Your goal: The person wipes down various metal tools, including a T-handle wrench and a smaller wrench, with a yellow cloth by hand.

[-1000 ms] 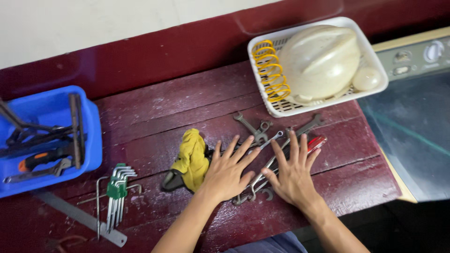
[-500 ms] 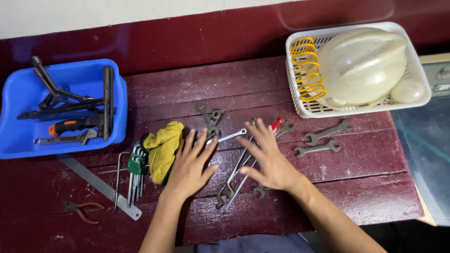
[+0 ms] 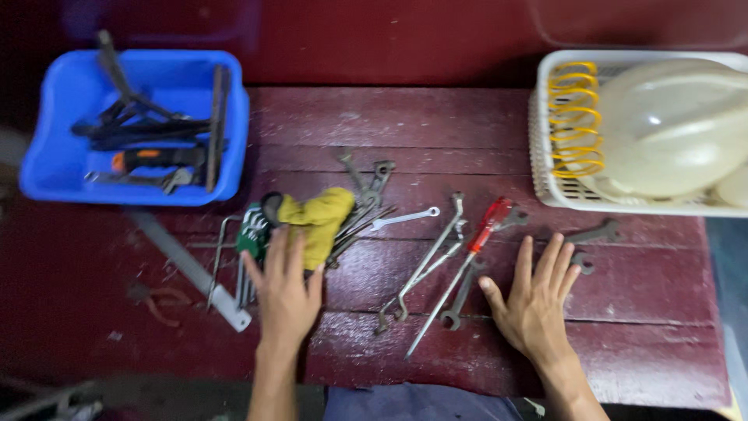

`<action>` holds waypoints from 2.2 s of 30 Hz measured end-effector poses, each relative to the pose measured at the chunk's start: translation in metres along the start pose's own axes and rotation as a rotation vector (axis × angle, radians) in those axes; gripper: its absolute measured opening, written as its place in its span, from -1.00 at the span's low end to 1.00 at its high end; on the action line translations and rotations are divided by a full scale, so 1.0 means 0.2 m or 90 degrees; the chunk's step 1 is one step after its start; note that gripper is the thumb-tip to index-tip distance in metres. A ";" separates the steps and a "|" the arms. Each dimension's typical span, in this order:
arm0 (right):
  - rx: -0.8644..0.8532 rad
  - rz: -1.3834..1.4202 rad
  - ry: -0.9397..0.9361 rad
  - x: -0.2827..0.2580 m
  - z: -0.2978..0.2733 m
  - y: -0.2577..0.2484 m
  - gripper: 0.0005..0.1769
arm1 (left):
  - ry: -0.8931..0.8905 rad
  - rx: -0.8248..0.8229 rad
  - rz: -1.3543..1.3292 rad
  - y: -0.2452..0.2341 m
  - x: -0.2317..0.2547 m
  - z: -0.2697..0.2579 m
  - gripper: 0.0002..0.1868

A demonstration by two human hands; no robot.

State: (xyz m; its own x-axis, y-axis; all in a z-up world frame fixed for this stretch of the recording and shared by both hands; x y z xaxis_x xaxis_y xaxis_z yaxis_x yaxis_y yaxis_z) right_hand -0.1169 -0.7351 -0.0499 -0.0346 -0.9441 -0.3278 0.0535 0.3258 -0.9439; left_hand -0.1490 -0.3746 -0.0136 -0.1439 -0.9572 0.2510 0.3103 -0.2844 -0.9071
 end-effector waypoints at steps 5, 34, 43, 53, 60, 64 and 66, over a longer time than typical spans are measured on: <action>-0.052 0.071 -0.085 -0.16 -0.04 0.02 0.10 | -0.015 0.126 -0.109 0.01 0.05 -0.06 -0.54; -0.319 1.189 0.155 0.07 -0.28 -0.08 -0.16 | -0.198 -0.057 -0.987 0.17 0.74 0.00 -0.70; -0.457 1.325 0.183 0.09 -0.30 -0.04 0.38 | -0.090 -0.229 -1.152 0.11 0.93 0.08 -0.55; -0.550 1.339 0.167 0.16 -0.32 0.02 0.26 | -0.086 -0.156 -0.836 0.07 0.95 0.14 -0.72; -0.423 1.066 0.296 0.28 -0.33 0.09 -0.16 | 0.218 0.050 -0.567 0.07 0.87 0.25 -0.77; -0.370 1.301 0.115 0.17 -0.23 -0.08 -0.17 | 0.194 0.058 -0.240 0.24 0.62 0.29 -0.75; -0.329 1.315 0.164 0.18 -0.22 -0.12 -0.11 | 0.188 0.015 -0.109 0.30 0.53 0.26 -0.68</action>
State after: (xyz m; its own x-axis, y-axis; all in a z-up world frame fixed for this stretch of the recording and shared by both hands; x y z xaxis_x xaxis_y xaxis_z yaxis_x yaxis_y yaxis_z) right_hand -0.1634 -0.7748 -0.0399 -0.4017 0.6997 -0.5908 -0.0224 0.6375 0.7701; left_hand -0.0969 -0.4963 -0.0240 -0.4605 -0.8396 0.2880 0.2785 -0.4447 -0.8513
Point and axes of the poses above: each hand's wrist, its own z-axis towards the middle knuckle, its own y-axis out of the palm, x = y × z, the point moved 3 cm from there along z, towards the middle knuckle, and after that the axes turned 11 degrees about y, right-handed, at the moved point
